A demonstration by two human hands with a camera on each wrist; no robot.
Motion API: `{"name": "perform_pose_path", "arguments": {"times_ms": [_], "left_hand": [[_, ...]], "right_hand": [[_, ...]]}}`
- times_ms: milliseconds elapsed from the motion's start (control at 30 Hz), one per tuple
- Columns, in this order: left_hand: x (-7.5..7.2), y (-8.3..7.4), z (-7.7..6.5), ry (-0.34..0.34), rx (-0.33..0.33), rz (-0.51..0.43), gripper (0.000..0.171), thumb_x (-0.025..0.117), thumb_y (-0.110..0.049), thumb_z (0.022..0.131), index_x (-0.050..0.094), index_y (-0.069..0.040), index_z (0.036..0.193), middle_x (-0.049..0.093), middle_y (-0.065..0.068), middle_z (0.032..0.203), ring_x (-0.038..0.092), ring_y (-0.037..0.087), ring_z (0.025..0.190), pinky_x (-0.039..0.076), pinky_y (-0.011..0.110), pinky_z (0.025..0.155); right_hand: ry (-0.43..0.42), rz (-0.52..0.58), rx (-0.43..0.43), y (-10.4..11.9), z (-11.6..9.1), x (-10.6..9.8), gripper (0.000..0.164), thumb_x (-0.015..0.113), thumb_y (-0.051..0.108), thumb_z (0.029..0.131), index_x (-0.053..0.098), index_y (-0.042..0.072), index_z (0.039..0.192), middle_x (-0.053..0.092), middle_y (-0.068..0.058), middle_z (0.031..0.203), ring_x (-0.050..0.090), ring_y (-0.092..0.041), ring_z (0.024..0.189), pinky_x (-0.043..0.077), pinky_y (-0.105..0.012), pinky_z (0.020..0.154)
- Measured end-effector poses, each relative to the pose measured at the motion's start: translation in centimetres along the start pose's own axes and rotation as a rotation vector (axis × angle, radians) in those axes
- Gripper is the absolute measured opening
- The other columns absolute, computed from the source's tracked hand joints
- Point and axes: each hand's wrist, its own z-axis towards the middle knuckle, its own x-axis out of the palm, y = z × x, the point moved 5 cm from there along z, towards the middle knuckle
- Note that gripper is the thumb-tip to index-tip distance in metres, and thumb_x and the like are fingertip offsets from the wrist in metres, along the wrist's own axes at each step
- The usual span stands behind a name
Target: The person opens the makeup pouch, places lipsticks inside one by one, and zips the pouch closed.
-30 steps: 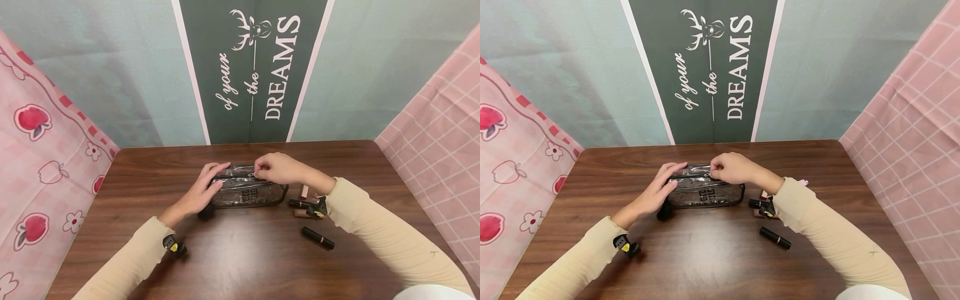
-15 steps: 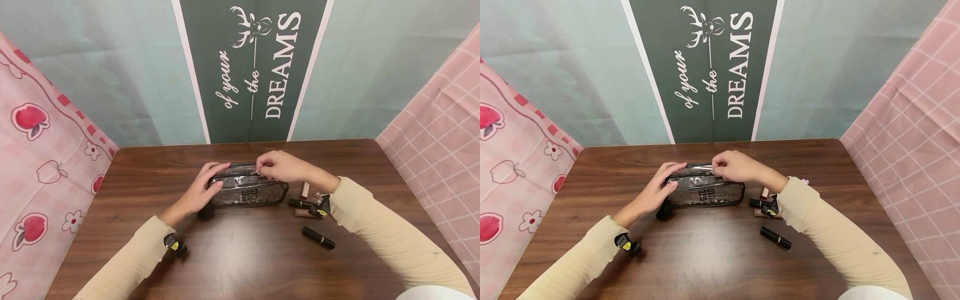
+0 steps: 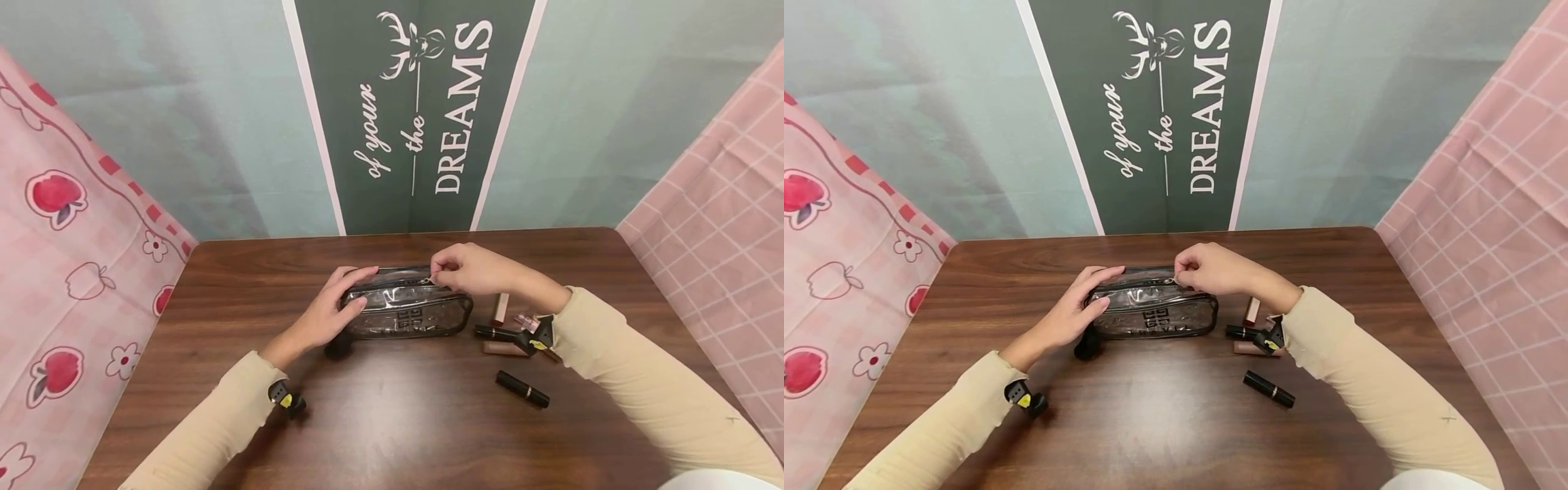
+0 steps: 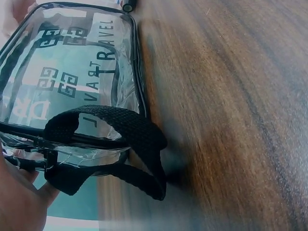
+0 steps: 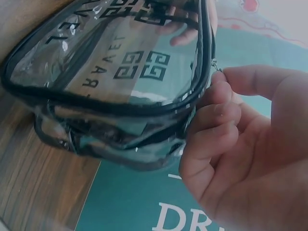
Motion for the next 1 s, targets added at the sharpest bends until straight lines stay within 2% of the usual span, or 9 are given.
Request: {"name": "perform_pose_path", "arguments": {"times_ms": [367, 533, 833, 900, 1000], "left_hand": [[-0.1, 0.0, 0.0, -0.002, -0.001, 0.025, 0.049, 0.062, -0.013, 0.101, 0.053, -0.017, 0.149, 0.05, 0.008, 0.136, 0.049, 0.022, 0.123, 0.039, 0.043, 0.102], [-0.1, 0.0, 0.2, 0.013, -0.022, 0.032, 0.048, 0.06, -0.013, 0.1, 0.053, -0.018, 0.148, 0.049, 0.007, 0.139, 0.047, 0.022, 0.128, 0.036, 0.047, 0.106], [-0.2, -0.5, 0.4, 0.013, -0.057, 0.012, 0.045, 0.06, -0.011, 0.1, 0.054, -0.014, 0.144, 0.049, 0.012, 0.141, 0.047, 0.026, 0.128, 0.035, 0.049, 0.108], [-0.2, 0.1, 0.4, 0.007, -0.054, 0.016, 0.044, 0.06, -0.012, 0.099, 0.054, -0.016, 0.143, 0.049, 0.01, 0.141, 0.047, 0.024, 0.127, 0.035, 0.047, 0.107], [-0.3, 0.1, 0.4, 0.001, -0.06, 0.011, 0.043, 0.06, -0.011, 0.099, 0.054, -0.016, 0.142, 0.05, 0.01, 0.14, 0.048, 0.023, 0.127, 0.036, 0.046, 0.106]], "right_hand": [[0.027, 0.048, 0.044, -1.8, -1.7, -1.2, 0.017, 0.055, 0.009, 0.1, 0.064, 0.011, 0.084, 0.048, 0.003, 0.063, 0.042, -0.01, 0.054, 0.037, -0.028, 0.054], [0.071, 0.078, 0.065, -2.1, -2.1, -1.3, 0.016, 0.056, 0.011, 0.1, 0.063, 0.009, 0.085, 0.051, -0.002, 0.065, 0.043, -0.012, 0.054, 0.036, -0.028, 0.052], [0.095, 0.078, 0.072, -2.6, -2.6, -1.8, 0.015, 0.055, 0.008, 0.098, 0.061, 0.008, 0.085, 0.048, 0.001, 0.064, 0.041, -0.01, 0.054, 0.036, -0.027, 0.054], [0.098, 0.075, 0.081, -2.9, -2.8, -2.0, 0.016, 0.054, 0.008, 0.098, 0.062, 0.009, 0.084, 0.049, 0.001, 0.065, 0.042, -0.01, 0.054, 0.036, -0.027, 0.054], [0.102, 0.065, 0.102, -3.7, -3.2, -2.1, 0.016, 0.054, 0.009, 0.098, 0.062, 0.01, 0.084, 0.052, -0.001, 0.066, 0.044, -0.01, 0.055, 0.036, -0.026, 0.053]]}}
